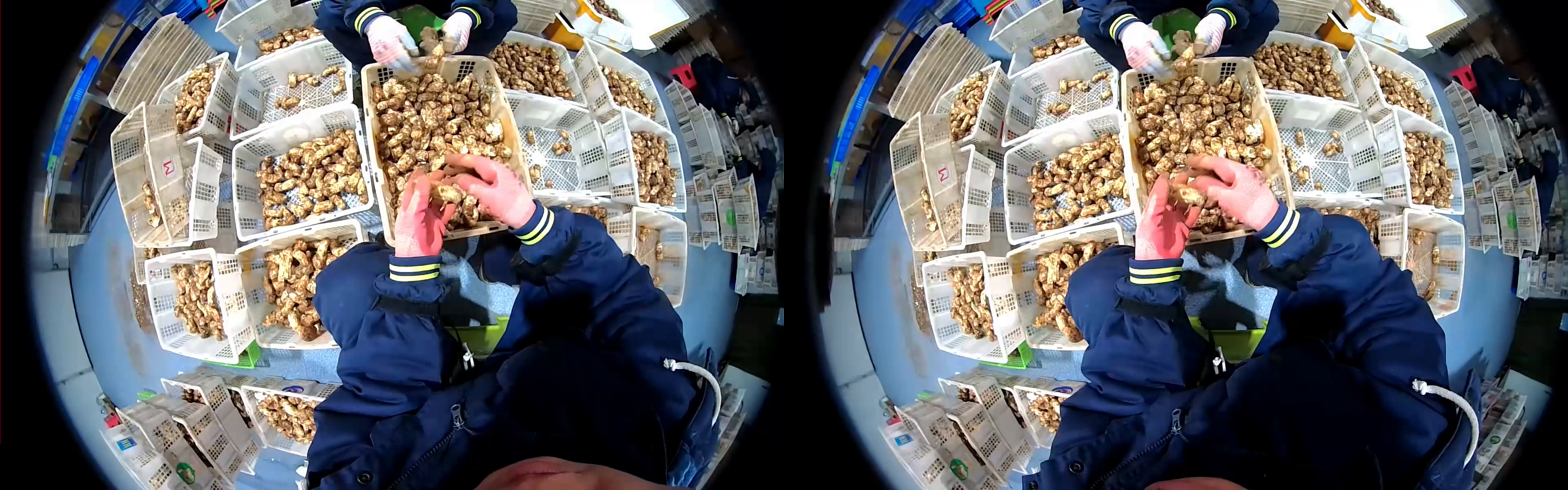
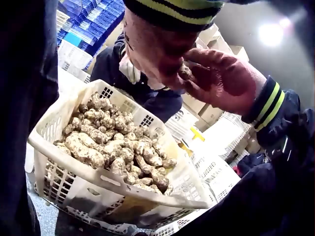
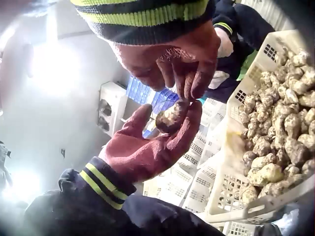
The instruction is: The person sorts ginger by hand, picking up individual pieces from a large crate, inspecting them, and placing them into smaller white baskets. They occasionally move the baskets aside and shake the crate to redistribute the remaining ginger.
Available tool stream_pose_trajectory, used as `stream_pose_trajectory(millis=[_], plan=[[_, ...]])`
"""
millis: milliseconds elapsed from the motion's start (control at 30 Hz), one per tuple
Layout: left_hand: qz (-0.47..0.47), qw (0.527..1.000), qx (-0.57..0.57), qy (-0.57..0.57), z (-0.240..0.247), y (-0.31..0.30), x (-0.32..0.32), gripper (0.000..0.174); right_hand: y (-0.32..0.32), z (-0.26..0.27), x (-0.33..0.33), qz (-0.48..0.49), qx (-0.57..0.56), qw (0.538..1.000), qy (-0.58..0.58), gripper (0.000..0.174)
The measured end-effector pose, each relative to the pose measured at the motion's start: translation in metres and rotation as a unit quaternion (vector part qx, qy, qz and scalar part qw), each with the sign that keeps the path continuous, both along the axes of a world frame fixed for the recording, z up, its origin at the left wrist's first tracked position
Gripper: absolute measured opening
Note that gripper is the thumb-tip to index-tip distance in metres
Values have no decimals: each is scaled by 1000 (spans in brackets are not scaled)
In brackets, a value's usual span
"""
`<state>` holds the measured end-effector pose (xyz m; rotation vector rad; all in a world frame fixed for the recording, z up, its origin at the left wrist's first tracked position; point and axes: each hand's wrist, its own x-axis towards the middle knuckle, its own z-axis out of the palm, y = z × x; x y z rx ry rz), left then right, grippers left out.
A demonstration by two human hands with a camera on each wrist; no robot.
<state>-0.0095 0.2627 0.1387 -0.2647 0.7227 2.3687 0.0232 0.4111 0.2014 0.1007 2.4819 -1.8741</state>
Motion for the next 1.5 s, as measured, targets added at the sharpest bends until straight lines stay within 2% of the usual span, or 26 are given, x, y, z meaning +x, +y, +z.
stream_pose_trajectory(millis=[67, 133, 267, 333, 433, 533, 567, 633, 667, 700, 733, 800, 867, 933, 967, 1000, 1033, 1067, 1133, 1200, 1233, 1267, 1333, 1367, 1400, 1500], plan=[[-7, 998, 24, 50, 1, 1, 0, 39, 9, -2, 0, -12, 6, 1000, 5, 36], [10, 999, 14, 34, -2, 2, 0, 43, 15, -15, 0, -32, -56, 998, 21, 33], [47, 996, -60, 41, -4, 3, 1, 52, 10, -9, -2, -30, -68, 997, 2, 29], [8, 997, -11, 81, -10, -1, -2, 47, 12, -10, -1, -28, -52, 998, -15, 29], [37, 998, -28, 44, 8, -1, 2, 46, 12, -6, -2, -42, -57, 995, -64, 31], [54, 998, 7, 31, 15, 0, 2, 36, 23, -23, -14, -50, -23, 998, -23, 36], [46, 998, 14, 31, 18, -1, 2, 35, 30, -27, -27, -65, -62, 996, 22, 42], [34, 999, 20, 31, 18, -1, 2, 35, 48, -14, -64, -152, -37, 988, 23, 45], [28, 998, 55, 18, 13, 0, 1, 35, 65, -22, -90, -196, -109, 974, 23, 46], [23, 996, 91, 7, 8, 2, -1, 36, 85, -33, -122, -199, -172, 964, 25, 41], [8, 993, 121, 2, 0, 3, -1, 38, 78, -7, -136, -268, -198, 943, -10, 31], [10, 995, 91, -30, 1, 3, -1, 38, 91, -3, -166, -224, -306, 919, -104, 21], [14, 997, 75, -13, -1, 2, -2, 36, 88, -17, -180, -183, -322, 922, -111, 17], [29, 992, 104, 58, -2, 2, -1, 32, 88, -35, -176, -183, -388, 903, -18, 20], [55, 969, -13, 242, 2, 2, 5, 29, 93, -41, -170, -152, -421, 894, 7, 21], [54, 969, -13, 241, 4, 0, 5, 29, 93, -38, -157, -121, -454, 882, 33, 23], [55, 984, 4, 167, 6, -1, 4, 29, 96, -33, -138, -26, -442, 896, 32, 24], [55, 994, 23, 94, 8, -2, 4, 28, 89, -26, -125, -35, -500, 865, -5, 28], [48, 998, 23, 36, 8, -1, 2, 29, 74, -10, -89, -18, -518, 855, -15, 31], [55, 972, -42, 226, 1, 2, 4, 29, 67, 7, -59, 46, -515, 854, -53, 46], [36, 994, 55, 82, 1, 3, 2, 29, 62, 13, -49, 52, -510, 856, -60, 48], [33, 990, 77, 116, -1, 3, 2, 29, 54, 21, -38, 68, -509, 857, -47, 51], [8, 994, 86, 65, -6, 2, -1, 30, 46, 26, -28, 65, -438, 895, -62, 47], [16, 988, 17, 154, -4, 2, 2, 31, 44, 25, -26, 83, -433, 895, -65, 47], [17, 987, 15, 156, -2, 2, 3, 31, 38, 22, -23, 65, -424, 902, -44, 46], [59, 997, 29, 52, 0, 4, 3, 28, 33, 14, -19, 81, -438, 895, -39, 43]])
